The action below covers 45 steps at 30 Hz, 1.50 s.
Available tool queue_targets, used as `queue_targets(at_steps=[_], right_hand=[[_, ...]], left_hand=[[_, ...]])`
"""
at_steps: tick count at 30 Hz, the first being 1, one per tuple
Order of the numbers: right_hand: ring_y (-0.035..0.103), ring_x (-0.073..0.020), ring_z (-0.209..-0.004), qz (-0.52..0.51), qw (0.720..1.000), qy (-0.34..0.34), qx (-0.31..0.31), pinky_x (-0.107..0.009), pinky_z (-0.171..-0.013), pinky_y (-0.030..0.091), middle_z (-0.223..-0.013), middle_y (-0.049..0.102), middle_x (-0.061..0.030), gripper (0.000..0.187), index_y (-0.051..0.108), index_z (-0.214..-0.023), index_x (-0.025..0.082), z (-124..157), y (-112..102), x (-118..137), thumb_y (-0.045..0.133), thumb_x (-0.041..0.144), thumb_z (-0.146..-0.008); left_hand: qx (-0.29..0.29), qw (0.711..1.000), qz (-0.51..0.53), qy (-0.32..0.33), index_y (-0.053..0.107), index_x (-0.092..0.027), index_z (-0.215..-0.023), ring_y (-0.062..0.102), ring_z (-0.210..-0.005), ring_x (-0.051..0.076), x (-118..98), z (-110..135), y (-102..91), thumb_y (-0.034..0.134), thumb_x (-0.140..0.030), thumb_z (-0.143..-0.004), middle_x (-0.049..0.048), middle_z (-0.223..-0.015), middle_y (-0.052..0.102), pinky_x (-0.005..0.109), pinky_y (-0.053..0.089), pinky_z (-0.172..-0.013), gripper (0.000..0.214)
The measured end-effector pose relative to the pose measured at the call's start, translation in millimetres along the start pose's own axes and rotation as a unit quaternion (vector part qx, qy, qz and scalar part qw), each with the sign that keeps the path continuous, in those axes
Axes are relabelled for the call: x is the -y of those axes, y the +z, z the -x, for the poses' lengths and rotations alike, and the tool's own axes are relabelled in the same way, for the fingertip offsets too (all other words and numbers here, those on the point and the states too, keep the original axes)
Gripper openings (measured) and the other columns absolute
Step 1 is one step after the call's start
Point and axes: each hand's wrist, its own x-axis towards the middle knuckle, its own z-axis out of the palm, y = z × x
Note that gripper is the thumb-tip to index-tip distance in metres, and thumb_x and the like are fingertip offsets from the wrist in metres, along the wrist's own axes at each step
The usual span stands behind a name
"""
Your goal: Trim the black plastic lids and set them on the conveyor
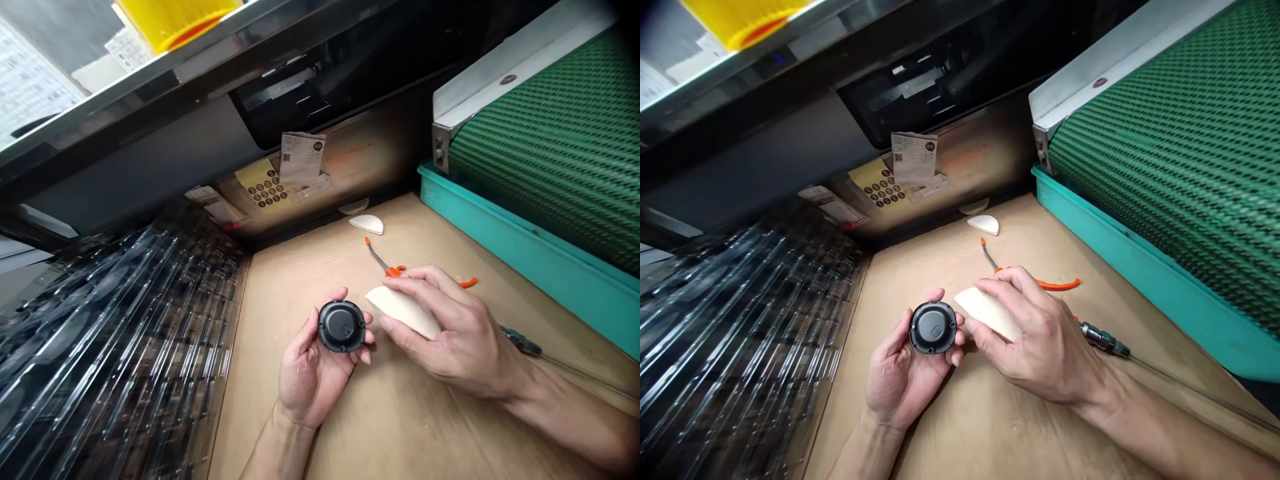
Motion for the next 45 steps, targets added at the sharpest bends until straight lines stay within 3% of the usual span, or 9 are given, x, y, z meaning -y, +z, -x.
queue_targets(at_steps=[9,20,27,32,38,42,45], right_hand=[[0.06,-0.0248,-0.101,-0.016,0.999,0.0,0.047,-0.041,-0.092,0.051,-0.113,0.056,-0.0092,0.036,0.058,-0.123,0.016,6.9,2.7,1.1,0.065,0.028,-0.091],[0.061,-0.0265,-0.101,-0.004,0.999,-0.007,0.048,-0.041,-0.088,0.055,-0.114,0.056,-0.0111,0.036,0.056,-0.124,0.018,5.9,2.1,0.6,0.063,0.027,-0.091],[0.06,-0.0247,-0.099,-0.009,0.998,-0.012,0.065,-0.04,-0.088,0.054,-0.114,0.055,-0.0091,0.037,0.056,-0.125,0.019,5.0,-0.5,4.1,0.062,0.025,-0.089],[0.06,-0.024,-0.097,0.004,0.997,-0.011,0.075,-0.038,-0.081,0.054,-0.112,0.055,-0.0087,0.034,0.058,-0.122,0.018,4.6,1.6,5.8,0.06,0.026,-0.089],[0.06,-0.023,-0.092,0.007,0.995,-0.019,0.094,-0.037,-0.075,0.053,-0.112,0.056,-0.0095,0.036,0.059,-0.125,0.017,8.5,4.6,10.7,0.056,0.024,-0.089],[0.061,-0.0241,-0.09,-0.008,0.99,-0.064,0.122,-0.036,-0.073,0.053,-0.108,0.057,-0.0104,0.035,0.059,-0.122,0.016,9.2,3.4,11.1,0.055,0.022,-0.088],[0.06,-0.023,-0.087,0.019,0.991,-0.046,0.124,-0.034,-0.069,0.051,-0.108,0.057,-0.0096,0.033,0.06,-0.122,0.018,7.9,1.9,7.0,0.055,0.025,-0.09]], left_hand=[[-0.006,1.0,0.008,0.003,0.063,-0.016,-0.125,0.065,-0.086,0.024,4.7,-1.3,-0.5,0.029,-0.035,-0.104,0.0124,-0.097,0.069,0.034,0.049,-0.071,0.045],[-0.014,1.0,-0.008,-0.017,0.065,-0.015,-0.123,0.064,-0.081,0.023,9.1,-0.9,-1.0,0.031,-0.038,-0.103,0.0123,-0.094,0.069,0.034,0.048,-0.071,0.046],[-0.027,0.999,-0.031,-0.023,0.064,-0.016,-0.126,0.062,-0.081,0.02,12.7,-1.0,-3.5,0.036,-0.038,-0.102,0.0108,-0.103,0.067,0.033,0.05,-0.073,0.043],[-0.029,0.997,-0.064,-0.021,0.065,-0.017,-0.126,0.06,-0.102,0.023,18.3,0.2,-3.2,0.039,-0.035,-0.102,0.011,-0.129,0.061,0.033,0.051,-0.082,0.04],[-0.054,0.995,-0.079,0.005,0.067,-0.018,-0.125,0.05,-0.126,0.026,21.7,0.3,-5.2,0.048,-0.033,-0.099,0.0085,-0.131,0.062,0.035,0.04,-0.104,0.035],[-0.078,0.995,-0.06,0.002,0.066,-0.019,-0.128,0.056,-0.115,0.023,19.9,-0.4,-5.5,0.051,-0.035,-0.098,0.0078,-0.119,0.066,0.033,0.043,-0.099,0.037],[-0.095,0.994,-0.06,0.004,0.065,-0.02,-0.128,0.061,-0.097,0.021,18.6,-0.9,-4.5,0.052,-0.038,-0.097,0.0082,-0.114,0.067,0.033,0.049,-0.087,0.038]])
